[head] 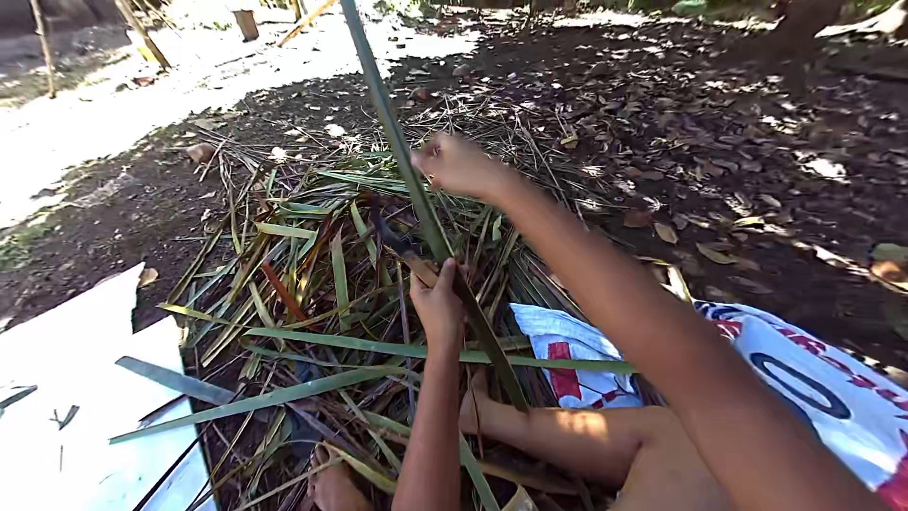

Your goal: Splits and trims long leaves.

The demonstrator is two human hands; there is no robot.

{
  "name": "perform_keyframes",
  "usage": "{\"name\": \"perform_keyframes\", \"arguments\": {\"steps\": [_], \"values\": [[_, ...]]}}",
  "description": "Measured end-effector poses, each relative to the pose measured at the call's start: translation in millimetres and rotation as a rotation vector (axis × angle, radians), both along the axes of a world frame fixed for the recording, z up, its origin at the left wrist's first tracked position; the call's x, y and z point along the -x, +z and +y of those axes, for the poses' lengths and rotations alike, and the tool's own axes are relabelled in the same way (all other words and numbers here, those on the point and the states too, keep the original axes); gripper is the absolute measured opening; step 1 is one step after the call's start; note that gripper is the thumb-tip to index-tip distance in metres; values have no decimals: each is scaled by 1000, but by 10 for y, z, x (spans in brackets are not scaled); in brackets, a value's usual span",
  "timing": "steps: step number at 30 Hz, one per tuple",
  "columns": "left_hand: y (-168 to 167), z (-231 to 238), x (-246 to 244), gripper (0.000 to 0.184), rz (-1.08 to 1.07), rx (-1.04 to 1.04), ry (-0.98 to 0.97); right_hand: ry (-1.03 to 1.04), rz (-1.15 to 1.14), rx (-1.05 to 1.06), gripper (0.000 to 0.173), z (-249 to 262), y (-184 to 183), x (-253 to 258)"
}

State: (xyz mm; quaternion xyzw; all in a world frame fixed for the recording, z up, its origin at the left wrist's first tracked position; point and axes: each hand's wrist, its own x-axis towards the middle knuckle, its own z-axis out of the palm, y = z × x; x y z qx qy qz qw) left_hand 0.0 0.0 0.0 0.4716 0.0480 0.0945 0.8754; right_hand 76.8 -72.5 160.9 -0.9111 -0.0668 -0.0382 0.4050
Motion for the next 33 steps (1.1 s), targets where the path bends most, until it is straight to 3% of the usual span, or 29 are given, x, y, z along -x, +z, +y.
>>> {"name": "perform_keyframes", "arguments": {"steps": [4, 6, 8, 11, 14, 16, 18, 20, 22, 25, 27, 29, 31, 33], "values": [[-174, 433, -450, 18, 110, -39, 71, -17, 346, -141, 52, 53, -1947, 1121], [-409, 624, -680, 21, 189, -97, 90, -98, 479, -246, 48, 40, -2492, 1786], [-668, 836, -830, 24, 258, -175, 99, -114, 573, -331, 39, 98, -2740, 2263], [-966, 981, -887, 25, 354, -250, 96, -32, 710, -491, 32, 186, -2694, 2448], [-1030, 1074, -926, 30, 371, -213, 119, -14, 802, -676, 34, 236, -2653, 2390], [-887, 1136, -893, 37, 378, -303, 114, -11, 791, -829, 33, 257, -2531, 2413], [-662, 1136, -738, 44, 355, -559, 54, -71, 749, -1031, 31, 293, -2267, 2358], [-384, 1109, -409, 43, 212, -826, 32, -208, 744, -1276, 31, 361, -1997, 2143], [-141, 1030, 146, 40, 25, -909, 79, -330, 725, -1480, 29, 423, -1799, 1910], [-183, 832, 1038, 22, -122, -692, 162, -300, 632, -1522, 26, 474, -1591, 1711], [-310, 768, 1387, 27, -180, -601, 33, -237, 594, -1466, 22, 488, -1486, 1652], [-351, 774, 1481, 52, -236, -523, -106, -200, 585, -1458, 18, 517, -1394, 1627], [-313, 786, 1491, 50, -280, -433, -171, -179, 537, -1474, 18, 543, -1335, 1639], [-253, 770, 1532, 35, -323, -403, -214, -139, 462, -1447, 22, 544, -1329, 1685]]}}
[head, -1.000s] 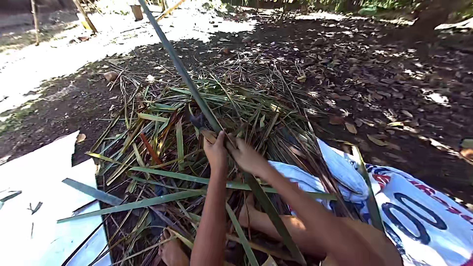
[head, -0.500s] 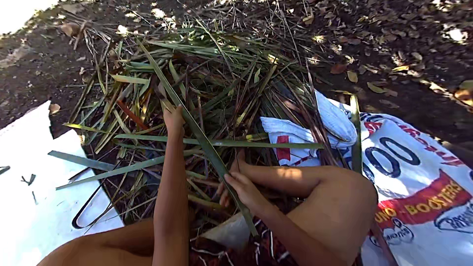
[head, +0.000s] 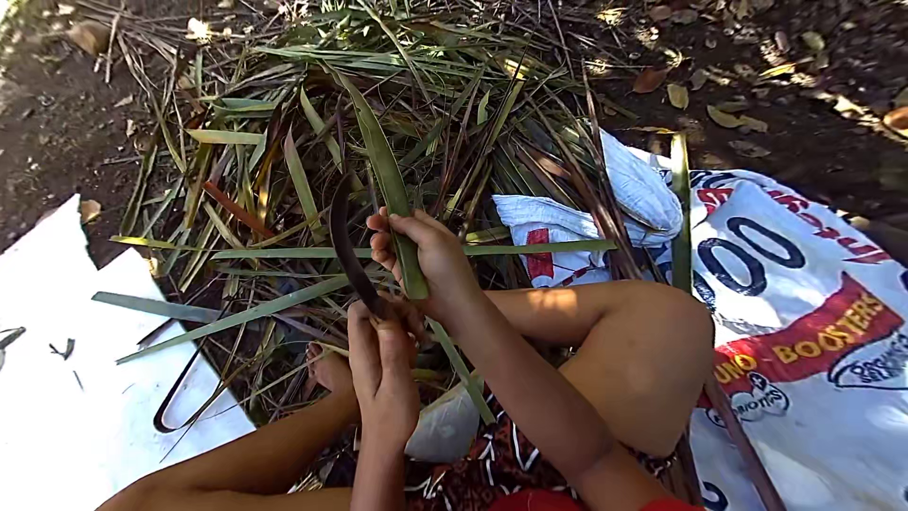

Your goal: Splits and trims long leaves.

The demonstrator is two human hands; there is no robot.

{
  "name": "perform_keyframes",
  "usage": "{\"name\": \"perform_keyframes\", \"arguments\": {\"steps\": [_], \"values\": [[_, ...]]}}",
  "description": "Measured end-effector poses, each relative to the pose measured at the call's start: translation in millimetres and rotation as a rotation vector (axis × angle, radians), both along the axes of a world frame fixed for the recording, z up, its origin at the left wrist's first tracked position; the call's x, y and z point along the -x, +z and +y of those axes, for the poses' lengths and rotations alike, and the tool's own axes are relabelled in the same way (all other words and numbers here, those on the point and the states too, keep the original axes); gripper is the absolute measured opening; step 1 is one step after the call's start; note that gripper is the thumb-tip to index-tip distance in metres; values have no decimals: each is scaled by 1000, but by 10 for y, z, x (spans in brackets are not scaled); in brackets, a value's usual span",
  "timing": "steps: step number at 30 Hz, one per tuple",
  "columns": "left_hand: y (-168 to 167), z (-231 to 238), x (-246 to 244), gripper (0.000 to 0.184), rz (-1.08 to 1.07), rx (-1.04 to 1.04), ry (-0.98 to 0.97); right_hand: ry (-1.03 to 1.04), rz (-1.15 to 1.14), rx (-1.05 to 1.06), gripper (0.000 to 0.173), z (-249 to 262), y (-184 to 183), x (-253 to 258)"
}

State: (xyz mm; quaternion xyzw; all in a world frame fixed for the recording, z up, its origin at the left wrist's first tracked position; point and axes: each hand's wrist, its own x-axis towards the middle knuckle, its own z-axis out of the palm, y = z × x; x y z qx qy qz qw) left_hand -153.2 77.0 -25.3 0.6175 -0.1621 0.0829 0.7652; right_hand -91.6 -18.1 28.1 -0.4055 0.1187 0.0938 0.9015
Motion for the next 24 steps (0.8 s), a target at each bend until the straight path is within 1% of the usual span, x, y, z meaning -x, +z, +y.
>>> {"name": "perform_keyframes", "arguments": {"steps": [1, 3, 7, 10, 13, 14, 15, 17, 18, 21, 24], "values": [[19, -16, 24, 30, -12, 12, -17, -1, -43, 25, 24, 3, -4, 22], [20, -47, 68, 29, -15, 34, -10, -26, -106, 58, 25, 30, 24, 57], [-54, -80, 116, 44, -27, 48, 27, -54, -174, 103, 24, 72, 172, 156], [-29, -89, 141, 47, 41, 152, -35, -62, -326, 88, 22, 88, 218, 186], [33, -87, 140, 51, 150, 313, -80, -104, -527, 2, 20, 110, 197, 164], [45, -85, 134, 49, 145, 322, -69, -126, -570, -13, 20, 123, 200, 162], [63, -89, 130, 44, 127, 316, -43, -143, -606, -19, 19, 134, 206, 167], [88, -95, 132, 23, 72, 304, 19, -177, -672, -11, 17, 157, 211, 190], [87, -92, 133, 17, 50, 295, 49, -198, -705, 2, 16, 166, 206, 202], [73, -86, 128, 19, 0, 246, 132, -231, -743, 31, 16, 161, 188, 216], [89, -115, 130, 20, -24, 188, 183, -205, -665, 14, 17, 129, 181, 223]]}}
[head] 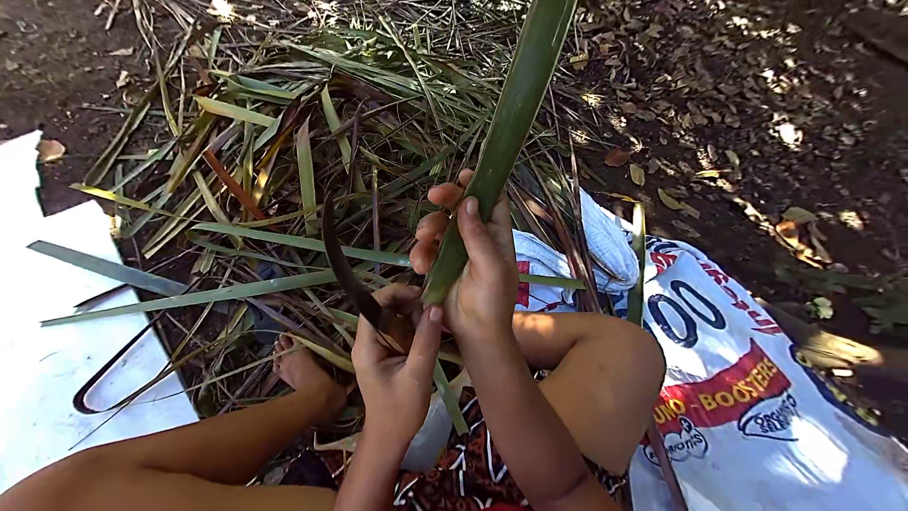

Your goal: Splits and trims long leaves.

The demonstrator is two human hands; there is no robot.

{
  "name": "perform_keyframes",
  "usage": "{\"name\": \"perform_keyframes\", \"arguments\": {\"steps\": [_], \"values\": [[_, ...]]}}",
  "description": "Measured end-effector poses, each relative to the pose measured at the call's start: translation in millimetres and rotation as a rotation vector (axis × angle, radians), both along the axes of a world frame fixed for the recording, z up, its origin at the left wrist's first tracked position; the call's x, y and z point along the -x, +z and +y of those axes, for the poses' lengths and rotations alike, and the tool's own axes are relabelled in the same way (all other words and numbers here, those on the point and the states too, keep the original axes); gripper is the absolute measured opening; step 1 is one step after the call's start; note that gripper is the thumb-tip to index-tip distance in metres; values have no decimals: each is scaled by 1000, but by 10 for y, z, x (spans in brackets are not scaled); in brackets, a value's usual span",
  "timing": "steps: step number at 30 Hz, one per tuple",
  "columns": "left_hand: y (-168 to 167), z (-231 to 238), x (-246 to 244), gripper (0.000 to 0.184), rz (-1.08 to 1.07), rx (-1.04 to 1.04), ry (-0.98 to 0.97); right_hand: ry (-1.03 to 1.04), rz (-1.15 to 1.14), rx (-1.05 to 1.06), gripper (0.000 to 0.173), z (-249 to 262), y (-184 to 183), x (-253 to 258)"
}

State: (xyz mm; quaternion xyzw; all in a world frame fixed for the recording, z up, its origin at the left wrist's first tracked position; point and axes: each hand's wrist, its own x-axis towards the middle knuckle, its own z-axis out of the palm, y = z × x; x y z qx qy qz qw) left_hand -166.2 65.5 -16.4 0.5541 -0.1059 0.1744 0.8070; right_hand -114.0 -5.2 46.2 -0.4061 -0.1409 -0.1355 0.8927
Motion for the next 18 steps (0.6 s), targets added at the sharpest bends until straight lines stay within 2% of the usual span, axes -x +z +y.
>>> {"name": "perform_keyframes", "arguments": {"steps": [2, 6, 9, 11, 14, 18], "values": [[65, 9, 6, 17, 67, -102, 3, -4, 68, 26, 20, -34, -25, -9], [175, 122, -13, 12, 341, -327, -114, -58, 168, 256, 22, -138, -127, -21], [196, 178, -60, 12, 446, -413, -182, -29, 199, 386, 22, -199, -200, -9], [197, 178, -76, 10, 483, -428, -197, 46, 240, 319, 24, -216, -247, -9], [173, 120, -63, 9, 495, -457, -153, 202, 311, 92, 30, -248, -340, -42], [152, 85, -68, 12, 512, -540, -101, 180, 421, 128, 32, -244, -418, -74]]}}
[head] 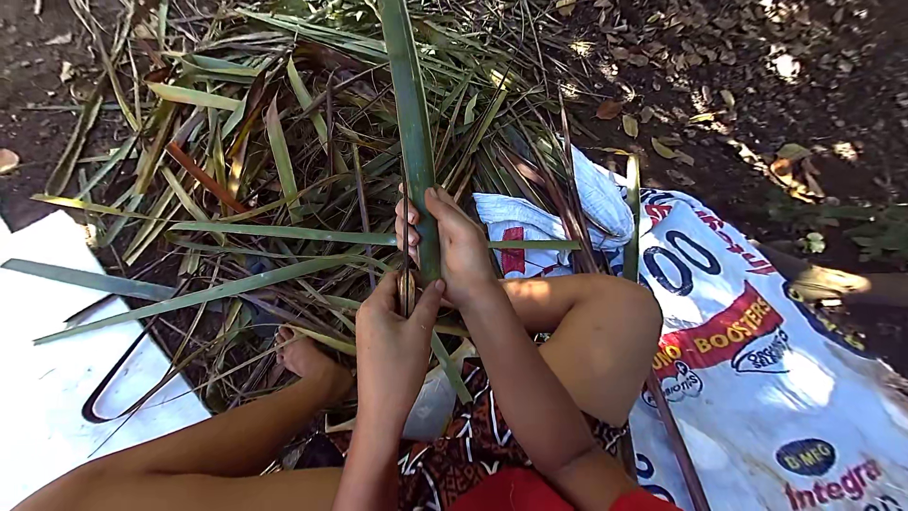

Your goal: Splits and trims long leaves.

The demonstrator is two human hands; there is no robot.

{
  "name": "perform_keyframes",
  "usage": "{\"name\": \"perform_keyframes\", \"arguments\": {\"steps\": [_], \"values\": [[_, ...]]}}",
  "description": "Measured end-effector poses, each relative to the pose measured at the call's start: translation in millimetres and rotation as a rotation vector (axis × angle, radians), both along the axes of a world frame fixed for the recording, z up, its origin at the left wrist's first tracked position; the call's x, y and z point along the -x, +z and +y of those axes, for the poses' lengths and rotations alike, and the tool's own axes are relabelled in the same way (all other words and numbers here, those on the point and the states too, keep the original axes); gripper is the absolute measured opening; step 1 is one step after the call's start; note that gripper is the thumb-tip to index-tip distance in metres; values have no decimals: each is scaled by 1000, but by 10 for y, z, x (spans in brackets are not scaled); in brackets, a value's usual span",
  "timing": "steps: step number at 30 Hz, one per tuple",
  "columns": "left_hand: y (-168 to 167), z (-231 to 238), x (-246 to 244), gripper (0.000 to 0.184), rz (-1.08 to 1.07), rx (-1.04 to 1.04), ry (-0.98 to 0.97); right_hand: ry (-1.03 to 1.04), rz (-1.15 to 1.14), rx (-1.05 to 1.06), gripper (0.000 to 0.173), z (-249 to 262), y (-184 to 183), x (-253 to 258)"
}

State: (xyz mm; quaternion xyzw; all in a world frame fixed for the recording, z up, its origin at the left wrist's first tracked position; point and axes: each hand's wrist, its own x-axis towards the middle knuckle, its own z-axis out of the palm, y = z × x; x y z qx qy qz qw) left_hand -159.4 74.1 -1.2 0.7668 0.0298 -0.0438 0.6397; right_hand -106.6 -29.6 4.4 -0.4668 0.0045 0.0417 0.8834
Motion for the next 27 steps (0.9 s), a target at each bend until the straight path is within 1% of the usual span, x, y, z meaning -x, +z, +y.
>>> {"name": "perform_keyframes", "arguments": {"steps": [2, 4, 5, 6, 8, 9, 11, 13, 14, 16, 17, 19, 20, 21, 22, 23, 25, 27], "values": [[-72, -27, 8, 13, -100, -27, 14, -68, 89, 54, 26, 49, 58, -62], [-223, -58, -6, 23, -331, -52, 11, -100, 198, 68, 24, 82, 134, -145], [-304, -65, -35, 30, -426, -49, -12, -91, 236, 101, 26, 85, 149, -161], [-366, -64, -67, 33, -471, -17, -49, -65, 244, 175, 33, 75, 145, -154], [-422, -42, -119, 31, -426, 142, -108, 8, 174, 449, 51, -11, 64, -62], [-411, -20, -134, 26, -369, 225, -114, 39, 154, 594, 55, -65, 47, -3], [-330, 28, -139, 14, -261, 337, -125, 79, 130, 815, 55, -150, 93, 80], [-234, 47, -108, 12, -179, 382, -116, 108, 106, 927, 56, -200, 154, 120], [-187, 51, -97, 12, -153, 393, -99, 139, 96, 938, 59, -217, 184, 124], [-112, 63, -76, 13, -146, 393, -60, 246, 75, 854, 61, -235, 235, 139], [-94, 71, -69, 13, -182, 365, -40, 303, 63, 761, 59, -225, 261, 152], [-107, 71, -55, 17, -371, 225, 13, 353, 42, 544, 54, -163, 308, 212], [-129, 63, -47, 27, -496, 104, 49, 330, 38, 462, 53, -129, 324, 247], [-148, 54, -33, 41, -599, -14, 78, 290, 34, 396, 52, -102, 330, 274], [-165, 41, -14, 51, -660, -82, 94, 242, 31, 338, 51, -71, 335, 290], [-191, 23, 9, 56, -695, -101, 101, 205, 34, 283, 51, -39, 349, 295], [-239, -4, 45, 57, -761, -100, 100, 164, 67, 209, 50, 5, 408, 281], [-246, -16, 54, 57, -821, -126, 80, 139, 84, 181, 50, 31, 454, 263]]}}
